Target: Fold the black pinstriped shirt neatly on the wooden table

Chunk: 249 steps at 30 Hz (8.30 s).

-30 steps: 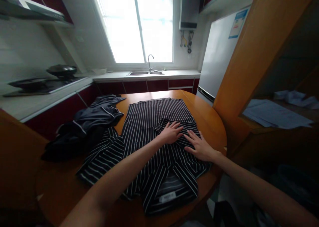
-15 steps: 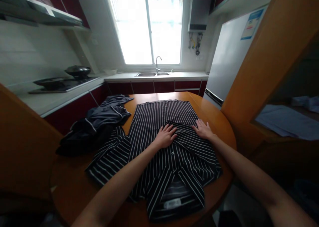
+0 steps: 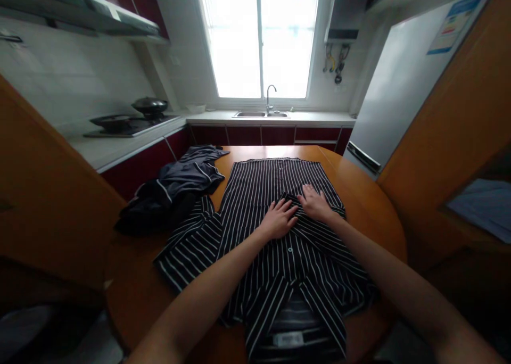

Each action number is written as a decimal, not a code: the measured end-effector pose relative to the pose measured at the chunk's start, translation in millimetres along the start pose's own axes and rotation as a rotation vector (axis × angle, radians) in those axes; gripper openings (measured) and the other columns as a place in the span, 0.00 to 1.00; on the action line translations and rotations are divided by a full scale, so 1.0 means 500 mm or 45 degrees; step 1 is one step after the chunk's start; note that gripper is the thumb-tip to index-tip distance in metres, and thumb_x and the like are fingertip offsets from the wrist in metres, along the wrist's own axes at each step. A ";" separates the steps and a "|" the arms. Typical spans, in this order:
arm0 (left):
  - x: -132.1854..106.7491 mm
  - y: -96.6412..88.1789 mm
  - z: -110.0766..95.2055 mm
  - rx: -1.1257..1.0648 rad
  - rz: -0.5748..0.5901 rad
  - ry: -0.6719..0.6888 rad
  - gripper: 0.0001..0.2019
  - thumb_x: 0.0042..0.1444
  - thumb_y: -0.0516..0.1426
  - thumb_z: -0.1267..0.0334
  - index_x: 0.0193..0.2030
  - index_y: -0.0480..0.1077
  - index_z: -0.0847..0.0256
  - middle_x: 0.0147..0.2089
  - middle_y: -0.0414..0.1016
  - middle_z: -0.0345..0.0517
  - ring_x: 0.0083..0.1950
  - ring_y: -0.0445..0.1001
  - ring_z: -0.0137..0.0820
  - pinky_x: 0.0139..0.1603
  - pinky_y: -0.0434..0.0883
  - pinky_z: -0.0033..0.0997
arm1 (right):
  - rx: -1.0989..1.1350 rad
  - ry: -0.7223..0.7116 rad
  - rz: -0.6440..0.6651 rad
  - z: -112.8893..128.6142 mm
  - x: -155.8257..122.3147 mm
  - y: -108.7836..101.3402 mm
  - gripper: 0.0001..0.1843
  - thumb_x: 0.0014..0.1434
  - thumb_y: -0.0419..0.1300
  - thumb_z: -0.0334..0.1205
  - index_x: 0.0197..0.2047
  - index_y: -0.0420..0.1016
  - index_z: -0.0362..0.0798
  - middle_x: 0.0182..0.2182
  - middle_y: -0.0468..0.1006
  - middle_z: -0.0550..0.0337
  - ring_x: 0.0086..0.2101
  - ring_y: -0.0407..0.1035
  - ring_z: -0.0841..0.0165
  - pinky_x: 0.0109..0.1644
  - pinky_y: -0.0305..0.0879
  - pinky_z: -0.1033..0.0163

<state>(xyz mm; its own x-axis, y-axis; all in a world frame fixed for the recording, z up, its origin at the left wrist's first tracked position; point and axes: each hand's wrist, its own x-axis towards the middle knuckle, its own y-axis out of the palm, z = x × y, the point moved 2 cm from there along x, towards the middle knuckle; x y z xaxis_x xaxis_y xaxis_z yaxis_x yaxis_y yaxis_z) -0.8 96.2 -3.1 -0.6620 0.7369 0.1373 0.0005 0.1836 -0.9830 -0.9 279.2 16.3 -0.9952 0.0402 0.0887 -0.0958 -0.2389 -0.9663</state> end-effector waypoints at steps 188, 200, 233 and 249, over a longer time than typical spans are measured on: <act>0.063 -0.011 0.085 -0.505 -0.256 -0.037 0.21 0.68 0.50 0.55 0.59 0.75 0.61 0.66 0.70 0.48 0.69 0.65 0.36 0.72 0.60 0.40 | 0.016 0.649 -0.022 -0.077 -0.004 0.053 0.49 0.68 0.37 0.61 0.73 0.42 0.23 0.73 0.41 0.30 0.72 0.32 0.48 0.73 0.30 0.46; 0.053 -0.010 0.069 -0.253 -0.078 0.031 0.24 0.71 0.45 0.54 0.68 0.65 0.57 0.73 0.59 0.45 0.75 0.54 0.36 0.74 0.52 0.44 | 0.053 0.765 -0.265 -0.114 -0.005 0.048 0.51 0.66 0.39 0.61 0.72 0.43 0.21 0.71 0.42 0.23 0.71 0.32 0.40 0.71 0.27 0.38; 0.019 -0.180 0.124 -0.136 -0.139 -0.455 0.21 0.69 0.51 0.57 0.64 0.68 0.62 0.64 0.72 0.54 0.65 0.70 0.40 0.65 0.64 0.34 | 0.006 -0.251 0.184 0.021 -0.037 0.072 0.40 0.71 0.34 0.58 0.75 0.48 0.41 0.74 0.42 0.49 0.72 0.35 0.59 0.72 0.32 0.39; -0.331 -0.177 0.274 0.199 0.072 -1.037 0.17 0.65 0.56 0.53 0.56 0.70 0.59 0.57 0.77 0.55 0.57 0.76 0.41 0.54 0.71 0.32 | 0.009 -0.261 0.149 0.001 -0.023 0.107 0.42 0.68 0.37 0.59 0.75 0.49 0.40 0.74 0.43 0.48 0.72 0.36 0.54 0.72 0.33 0.38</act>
<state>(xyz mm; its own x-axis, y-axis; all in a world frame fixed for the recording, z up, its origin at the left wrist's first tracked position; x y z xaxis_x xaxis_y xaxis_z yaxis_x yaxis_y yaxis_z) 6.0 -131.3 44.2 -0.9995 0.0294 0.0150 -0.0143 0.0238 -0.9996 5.2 265.5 -36.5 -0.9823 -0.1858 0.0244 0.0208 -0.2372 -0.9712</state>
